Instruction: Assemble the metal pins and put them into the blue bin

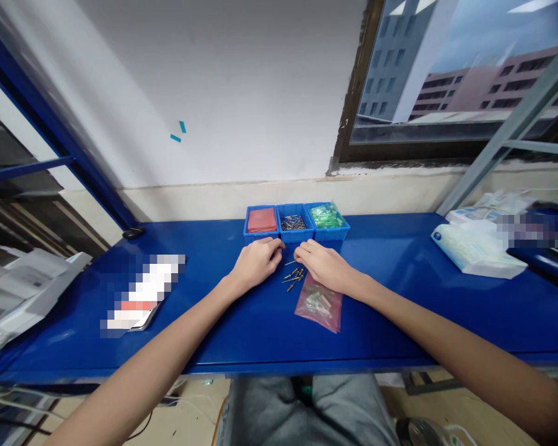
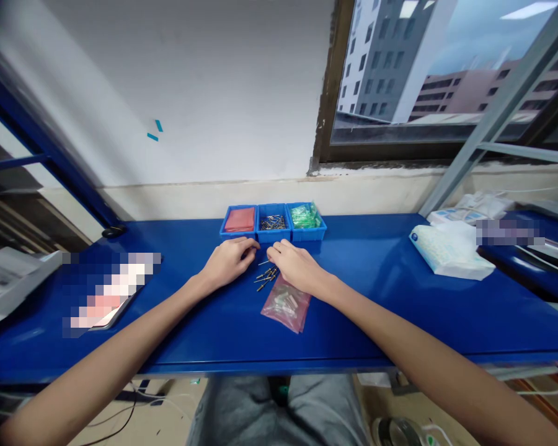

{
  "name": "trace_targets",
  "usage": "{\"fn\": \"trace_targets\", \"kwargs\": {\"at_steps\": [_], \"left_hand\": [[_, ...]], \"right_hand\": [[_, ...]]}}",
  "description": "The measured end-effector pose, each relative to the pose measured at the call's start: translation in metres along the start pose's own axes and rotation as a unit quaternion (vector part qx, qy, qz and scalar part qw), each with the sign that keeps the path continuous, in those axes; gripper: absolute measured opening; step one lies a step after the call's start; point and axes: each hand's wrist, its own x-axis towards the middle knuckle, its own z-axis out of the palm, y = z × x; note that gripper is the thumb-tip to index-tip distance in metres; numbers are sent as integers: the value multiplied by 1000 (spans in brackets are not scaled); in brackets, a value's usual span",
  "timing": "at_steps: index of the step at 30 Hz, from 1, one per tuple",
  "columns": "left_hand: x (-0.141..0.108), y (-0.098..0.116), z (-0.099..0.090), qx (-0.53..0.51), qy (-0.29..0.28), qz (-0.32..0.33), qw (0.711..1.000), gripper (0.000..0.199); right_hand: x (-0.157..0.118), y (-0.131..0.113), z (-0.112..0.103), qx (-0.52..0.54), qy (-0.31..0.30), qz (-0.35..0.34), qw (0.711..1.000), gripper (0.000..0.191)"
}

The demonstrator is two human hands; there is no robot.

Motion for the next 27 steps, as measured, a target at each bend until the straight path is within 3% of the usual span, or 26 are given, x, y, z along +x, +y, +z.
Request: {"fn": "trace_targets", "kwargs": {"at_steps": [8,13,18,27], "left_hand": [[1,5,-1,-173,15,54,983,17],[0,3,1,-166,43,74,982,9],[0,5,-1,-154,93,81,980,9],[0,7,-2,-138,134,102,976,9]], "right_hand": [[-1,-1,-1,41,73,61,995,14],[-1,-8,-5,37,75,60,995,17],[-1,-8,-7,55,88,59,993,14],[-1,-5,-4,76,89,70,991,21]]}}
